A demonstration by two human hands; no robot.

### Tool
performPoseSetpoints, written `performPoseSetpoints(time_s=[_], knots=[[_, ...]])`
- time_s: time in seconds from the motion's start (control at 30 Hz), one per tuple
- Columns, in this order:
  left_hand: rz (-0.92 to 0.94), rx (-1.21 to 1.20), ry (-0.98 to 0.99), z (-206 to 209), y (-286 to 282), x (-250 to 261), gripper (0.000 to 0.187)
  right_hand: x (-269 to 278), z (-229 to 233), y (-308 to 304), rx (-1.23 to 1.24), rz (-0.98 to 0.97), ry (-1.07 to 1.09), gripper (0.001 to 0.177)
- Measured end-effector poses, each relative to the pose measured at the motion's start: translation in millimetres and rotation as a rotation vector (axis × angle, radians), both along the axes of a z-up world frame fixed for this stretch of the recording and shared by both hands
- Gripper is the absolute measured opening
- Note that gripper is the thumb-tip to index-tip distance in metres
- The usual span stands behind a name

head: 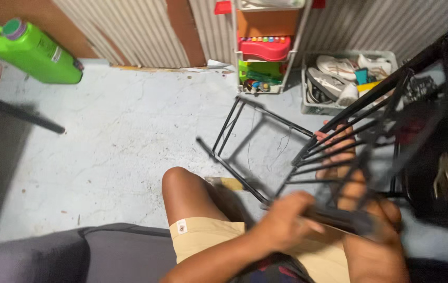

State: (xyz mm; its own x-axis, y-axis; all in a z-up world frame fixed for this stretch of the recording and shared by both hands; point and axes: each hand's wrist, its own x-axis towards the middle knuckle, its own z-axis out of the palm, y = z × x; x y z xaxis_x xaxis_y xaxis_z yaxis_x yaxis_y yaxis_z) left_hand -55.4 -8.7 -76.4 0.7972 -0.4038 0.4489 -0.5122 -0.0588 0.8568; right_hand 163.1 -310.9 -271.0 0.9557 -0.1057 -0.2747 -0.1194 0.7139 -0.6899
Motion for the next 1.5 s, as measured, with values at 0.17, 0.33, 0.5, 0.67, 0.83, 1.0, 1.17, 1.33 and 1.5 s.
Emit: performPoseSetpoints(time_s=[0.17,0.33,0.5,0.67,0.83,1.0,1.17,1.33,1.5], knots=[[-0.137,-0.024,-0.109,54,-23,18,0.044,52,29,16,-0.151,0.003,-0.039,0.042],[-0.272,-0.071,-0.157,10,-14,58,0.045,57,12,39,-0.322,-0.045,-0.040,0.041],[0.159,-0.349,0.492,-122,77,170,0.036,-14,-8,48,-0.440,-0.113,-0.108,0.040],[0.755,0.675,0.490,-219,190,249,0.060,-138,-2,65,-0.569,-0.114,-0.026,0.033],[0.535,1.094,0.758,-266,200,263,0.043,-229,11,101,-1.286,0.394,0.210,0.040],[0.321,1.240,0.745,-289,194,261,0.028,-260,21,117,-1.657,0.914,0.194,0.049],[0.646,0.828,0.686,-292,211,252,0.024,-244,37,114,-1.532,1.196,0.504,0.053],[0.756,0.537,0.611,-288,204,270,0.032,-244,24,109,-1.634,1.232,0.401,0.049],[0.617,0.543,0.594,-255,203,304,0.031,-249,23,108,-1.606,1.025,0.280,0.049]])
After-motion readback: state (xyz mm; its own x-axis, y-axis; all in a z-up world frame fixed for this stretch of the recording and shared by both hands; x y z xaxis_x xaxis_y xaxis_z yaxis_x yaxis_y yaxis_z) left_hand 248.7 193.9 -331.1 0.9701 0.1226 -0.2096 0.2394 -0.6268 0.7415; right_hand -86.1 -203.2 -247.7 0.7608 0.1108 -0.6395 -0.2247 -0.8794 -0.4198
